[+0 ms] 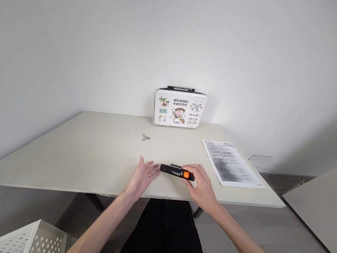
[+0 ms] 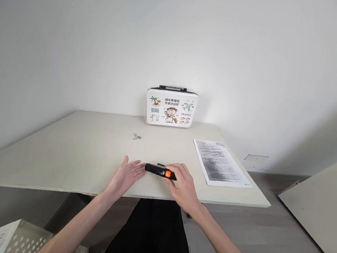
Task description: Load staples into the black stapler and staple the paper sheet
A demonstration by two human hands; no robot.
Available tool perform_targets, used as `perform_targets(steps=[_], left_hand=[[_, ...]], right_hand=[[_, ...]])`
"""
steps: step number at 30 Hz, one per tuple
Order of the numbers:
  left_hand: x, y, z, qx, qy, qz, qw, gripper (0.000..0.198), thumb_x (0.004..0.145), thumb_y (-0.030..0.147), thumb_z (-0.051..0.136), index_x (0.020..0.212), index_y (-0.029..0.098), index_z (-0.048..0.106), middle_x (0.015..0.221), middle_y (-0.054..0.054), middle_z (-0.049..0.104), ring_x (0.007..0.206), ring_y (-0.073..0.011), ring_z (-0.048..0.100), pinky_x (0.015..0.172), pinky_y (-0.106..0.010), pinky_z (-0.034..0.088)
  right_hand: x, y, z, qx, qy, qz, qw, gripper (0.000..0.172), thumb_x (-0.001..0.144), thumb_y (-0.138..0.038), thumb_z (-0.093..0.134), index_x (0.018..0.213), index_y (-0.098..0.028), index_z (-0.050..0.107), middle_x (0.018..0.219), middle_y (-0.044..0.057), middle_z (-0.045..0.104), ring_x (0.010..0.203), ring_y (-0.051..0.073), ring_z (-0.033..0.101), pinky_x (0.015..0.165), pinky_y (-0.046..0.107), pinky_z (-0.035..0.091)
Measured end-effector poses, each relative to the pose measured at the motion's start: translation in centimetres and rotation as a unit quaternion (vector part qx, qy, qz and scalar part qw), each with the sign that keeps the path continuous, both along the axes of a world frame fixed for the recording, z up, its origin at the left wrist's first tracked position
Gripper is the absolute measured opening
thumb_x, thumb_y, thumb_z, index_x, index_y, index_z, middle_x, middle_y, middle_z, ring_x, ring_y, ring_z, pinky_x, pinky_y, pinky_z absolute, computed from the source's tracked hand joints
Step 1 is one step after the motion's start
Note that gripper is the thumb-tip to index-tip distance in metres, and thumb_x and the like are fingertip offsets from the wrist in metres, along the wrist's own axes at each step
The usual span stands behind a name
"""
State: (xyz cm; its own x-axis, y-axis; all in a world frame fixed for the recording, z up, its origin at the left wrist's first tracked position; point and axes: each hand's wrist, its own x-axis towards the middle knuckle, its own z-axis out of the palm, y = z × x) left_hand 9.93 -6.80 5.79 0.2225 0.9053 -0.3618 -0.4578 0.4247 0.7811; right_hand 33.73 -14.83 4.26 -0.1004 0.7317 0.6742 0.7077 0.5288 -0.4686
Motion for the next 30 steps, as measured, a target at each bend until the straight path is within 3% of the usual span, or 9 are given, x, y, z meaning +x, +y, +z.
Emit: perform_targets(steps=[3,6,10,13,17,25,30], left_hand=[[0.6,0.2,0.8,-0.079,-0.043,-0.009,0.996,0.056,0.110,0.050,0.039,0.141,0.006,0.053,0.120,-0.023,0.071,0.108,-0.0274,0.074,0.101,-0.039,0.058],[1.1,0.8,0.9,-0.102,-0.093,-0.045,0.989,0.053,0.111,0.045,0.037,0.137,0.003,0.055,0.108,-0.020,0.073,0.093,-0.0262,0.075,0.088,-0.037,0.061],[1.5,1.4,0.5,-0.104,-0.119,-0.053,0.986,0.044,0.111,0.033,0.034,0.127,0.003,0.061,0.102,-0.017,0.075,0.087,-0.0241,0.075,0.084,-0.034,0.060],[1.3,1.7,0.2,-0.103,-0.128,-0.061,0.985,0.037,0.110,0.028,0.036,0.122,0.006,0.064,0.109,-0.019,0.075,0.099,-0.0256,0.075,0.088,-0.035,0.059],[0.7,2.1,0.0,-0.092,-0.139,-0.065,0.984,0.033,0.107,0.024,0.041,0.116,0.006,0.067,0.113,-0.020,0.076,0.108,-0.0254,0.074,0.092,-0.033,0.058],[0.7,2.4,0.1,-0.077,-0.151,-0.073,0.983,0.034,0.105,0.020,0.040,0.109,0.006,0.071,0.110,-0.019,0.076,0.100,-0.0234,0.075,0.094,-0.034,0.058],[1.0,2.6,0.5,-0.063,-0.133,-0.077,0.986,0.034,0.105,0.020,0.040,0.104,0.008,0.071,0.107,-0.019,0.075,0.097,-0.0248,0.074,0.090,-0.036,0.059]], right_hand=[[-0.7,-0.9,1.5,0.077,-0.068,0.035,0.994,0.043,0.098,-0.004,0.053,0.134,-0.027,0.057,0.121,0.009,0.071,0.110,0.026,0.066,0.089,0.045,0.058],[-1.4,-1.3,2.5,0.149,-0.122,0.053,0.980,0.052,0.095,0.005,0.048,0.137,-0.024,0.058,0.120,0.009,0.074,0.113,0.025,0.067,0.091,0.044,0.057],[-2.0,-1.3,2.8,0.211,-0.187,0.064,0.957,0.042,0.097,0.002,0.059,0.131,-0.022,0.063,0.118,0.008,0.078,0.112,0.021,0.070,0.092,0.041,0.055],[-2.0,-1.3,2.6,0.216,-0.216,0.063,0.950,0.033,0.099,-0.004,0.063,0.125,-0.024,0.067,0.118,0.007,0.079,0.113,0.020,0.071,0.093,0.040,0.055],[-1.7,-1.5,2.4,0.202,-0.242,0.068,0.947,0.034,0.100,-0.003,0.061,0.122,-0.028,0.069,0.120,0.005,0.079,0.117,0.018,0.071,0.096,0.039,0.054],[-1.3,-1.5,2.6,0.205,-0.240,0.078,0.946,0.039,0.100,-0.007,0.063,0.128,-0.032,0.067,0.119,0.003,0.079,0.118,0.018,0.072,0.097,0.037,0.055],[-1.2,-1.7,3.3,0.234,-0.250,0.073,0.937,0.033,0.099,-0.005,0.063,0.123,-0.028,0.069,0.116,0.005,0.080,0.116,0.018,0.072,0.091,0.036,0.056]])
